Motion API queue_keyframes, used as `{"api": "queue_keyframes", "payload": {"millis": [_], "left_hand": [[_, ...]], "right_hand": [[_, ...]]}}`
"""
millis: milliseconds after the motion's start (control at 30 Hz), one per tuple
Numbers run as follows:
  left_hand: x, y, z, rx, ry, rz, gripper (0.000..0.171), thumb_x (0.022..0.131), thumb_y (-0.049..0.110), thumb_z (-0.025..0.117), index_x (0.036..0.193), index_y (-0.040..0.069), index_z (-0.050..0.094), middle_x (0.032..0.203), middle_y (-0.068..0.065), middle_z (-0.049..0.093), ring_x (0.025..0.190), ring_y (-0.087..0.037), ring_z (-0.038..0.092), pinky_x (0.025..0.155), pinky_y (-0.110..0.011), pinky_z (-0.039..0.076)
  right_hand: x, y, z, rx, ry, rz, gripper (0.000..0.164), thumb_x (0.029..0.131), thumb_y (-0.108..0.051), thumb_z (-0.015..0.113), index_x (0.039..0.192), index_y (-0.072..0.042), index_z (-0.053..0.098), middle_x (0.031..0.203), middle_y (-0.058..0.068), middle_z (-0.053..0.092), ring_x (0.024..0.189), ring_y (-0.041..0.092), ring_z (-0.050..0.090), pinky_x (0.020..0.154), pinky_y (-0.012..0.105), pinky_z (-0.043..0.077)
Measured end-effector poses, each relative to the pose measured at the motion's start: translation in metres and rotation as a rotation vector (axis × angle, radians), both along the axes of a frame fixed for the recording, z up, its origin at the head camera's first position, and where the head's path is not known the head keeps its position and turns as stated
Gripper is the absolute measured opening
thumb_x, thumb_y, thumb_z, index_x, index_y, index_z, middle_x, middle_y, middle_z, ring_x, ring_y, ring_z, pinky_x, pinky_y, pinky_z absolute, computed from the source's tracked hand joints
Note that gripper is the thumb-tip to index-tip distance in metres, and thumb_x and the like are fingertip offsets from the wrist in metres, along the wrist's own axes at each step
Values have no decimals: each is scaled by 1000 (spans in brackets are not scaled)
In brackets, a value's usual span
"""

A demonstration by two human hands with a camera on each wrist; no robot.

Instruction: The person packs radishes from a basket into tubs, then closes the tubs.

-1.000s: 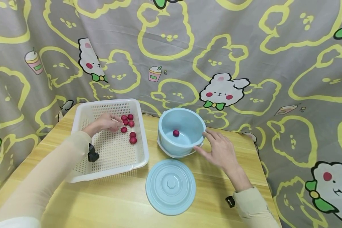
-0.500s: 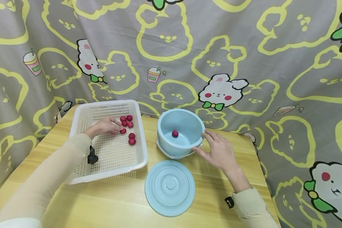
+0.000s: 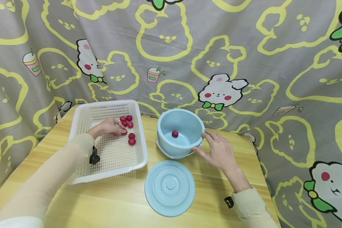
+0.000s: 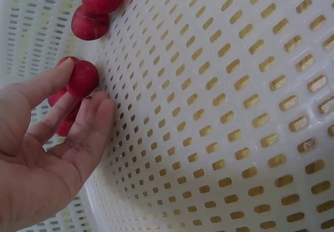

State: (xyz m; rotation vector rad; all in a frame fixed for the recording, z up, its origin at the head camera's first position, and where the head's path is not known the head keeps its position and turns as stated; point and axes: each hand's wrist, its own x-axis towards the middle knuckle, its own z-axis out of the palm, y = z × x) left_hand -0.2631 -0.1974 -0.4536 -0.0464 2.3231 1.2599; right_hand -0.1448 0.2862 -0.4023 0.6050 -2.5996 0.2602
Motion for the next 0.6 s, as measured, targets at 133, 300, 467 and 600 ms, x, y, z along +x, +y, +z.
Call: {"api": "queue_keyframes", "payload": {"millis": [133, 300, 467, 600], "left_hand": [[2, -1, 1, -10, 9, -22, 34, 97, 12, 76, 122, -11, 69, 93, -8, 68, 74, -13, 69, 78, -32, 67], [5, 1, 1, -37, 38, -25, 34, 98, 13, 75, 122, -9, 67, 100, -13, 72, 82, -18, 73, 84, -36, 68], [6, 1, 6, -41, 54, -20, 36, 98, 15, 75, 123, -8, 64, 102, -16, 71, 87, -23, 73, 88, -42, 67], [7, 0, 13, -58, 69, -20, 36, 98, 17, 75, 123, -7, 65, 104, -16, 72, 88, -22, 75, 90, -41, 67]], "right_hand": [[0, 0, 0, -2, 2, 3, 67, 79, -54, 86, 126, -9, 73, 134, 14, 72, 118, 39, 71, 89, 59, 61], [1, -1, -1, -4, 2, 3, 67, 79, -54, 87, 126, -9, 73, 134, 14, 72, 118, 39, 71, 89, 59, 61], [1, -1, 1, -8, -4, -1, 67, 79, -54, 86, 126, -9, 73, 135, 15, 72, 119, 40, 70, 89, 60, 61], [1, -1, 1, -9, -9, -2, 66, 79, -53, 86, 127, -9, 73, 135, 15, 72, 119, 40, 70, 90, 60, 61]]}}
